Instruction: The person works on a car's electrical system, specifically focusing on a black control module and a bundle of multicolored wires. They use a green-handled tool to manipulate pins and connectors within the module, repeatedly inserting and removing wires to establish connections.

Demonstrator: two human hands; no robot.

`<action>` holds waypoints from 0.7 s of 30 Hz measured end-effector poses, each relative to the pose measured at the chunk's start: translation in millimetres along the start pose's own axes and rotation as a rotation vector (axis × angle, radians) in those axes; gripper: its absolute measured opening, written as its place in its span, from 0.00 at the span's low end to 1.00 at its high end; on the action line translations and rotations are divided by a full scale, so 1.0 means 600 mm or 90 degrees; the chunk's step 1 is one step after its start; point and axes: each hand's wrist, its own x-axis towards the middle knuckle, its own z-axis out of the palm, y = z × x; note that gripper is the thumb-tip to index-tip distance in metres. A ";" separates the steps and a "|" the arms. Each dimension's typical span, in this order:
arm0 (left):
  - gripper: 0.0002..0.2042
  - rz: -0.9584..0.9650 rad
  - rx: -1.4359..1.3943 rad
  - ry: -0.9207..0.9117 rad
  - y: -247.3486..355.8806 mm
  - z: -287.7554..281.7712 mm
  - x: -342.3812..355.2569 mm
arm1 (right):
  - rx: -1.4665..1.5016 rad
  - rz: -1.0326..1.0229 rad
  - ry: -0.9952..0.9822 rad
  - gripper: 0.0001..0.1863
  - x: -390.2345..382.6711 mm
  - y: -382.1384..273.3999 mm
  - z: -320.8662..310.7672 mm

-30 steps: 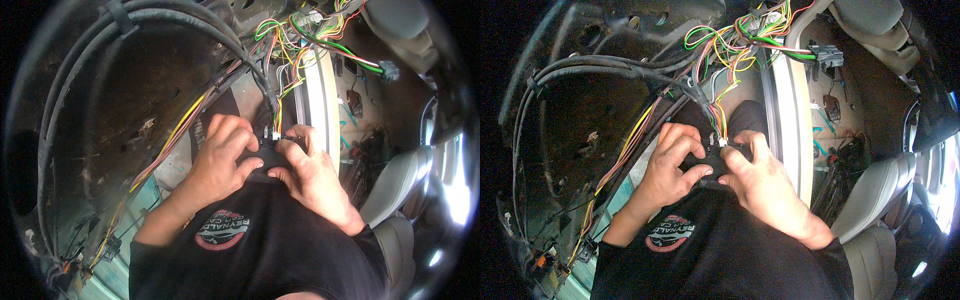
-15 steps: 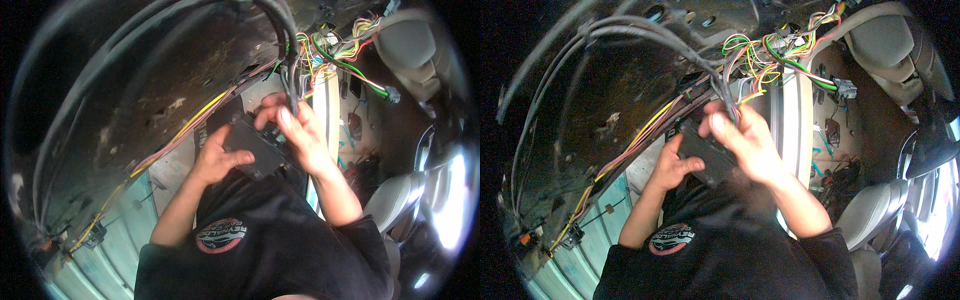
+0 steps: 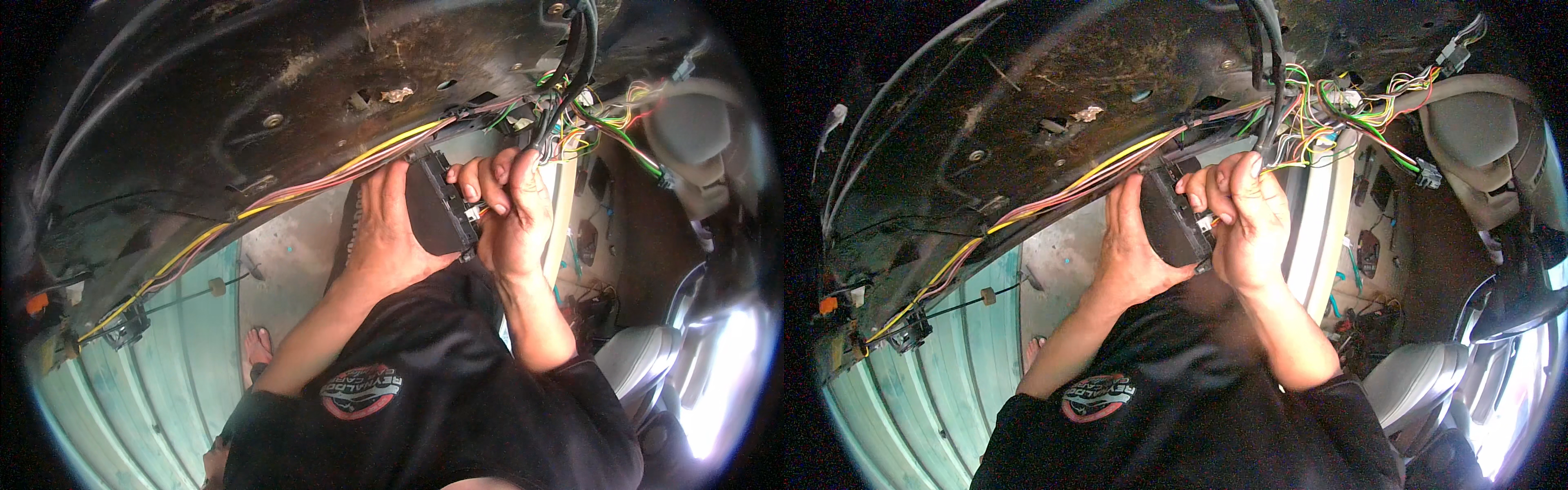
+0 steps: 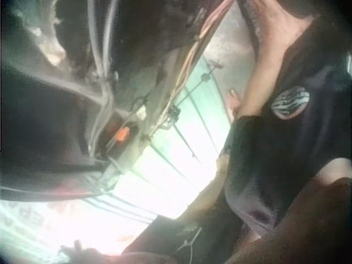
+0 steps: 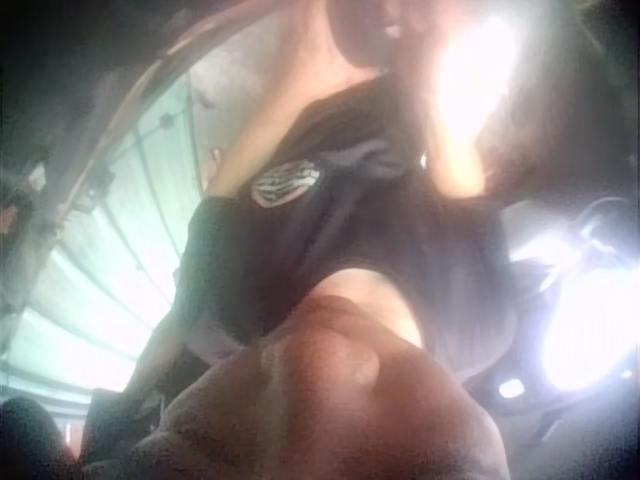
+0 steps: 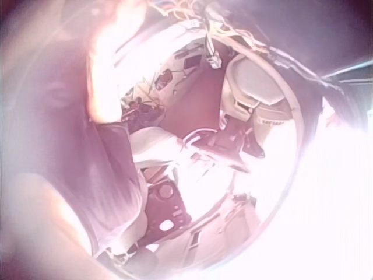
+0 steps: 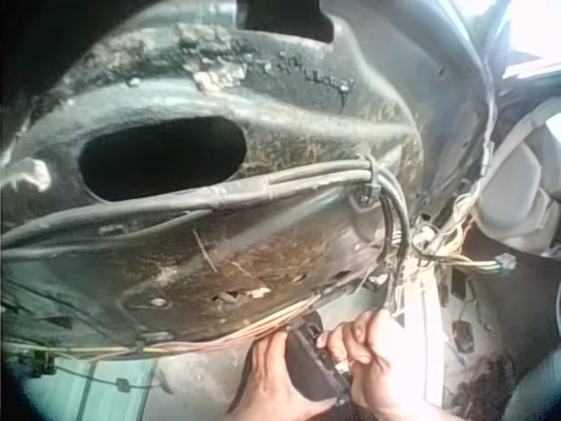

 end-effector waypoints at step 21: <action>0.64 0.075 0.003 0.028 -0.008 -0.008 0.006 | 0.082 0.022 -0.014 0.24 0.015 -0.017 -0.013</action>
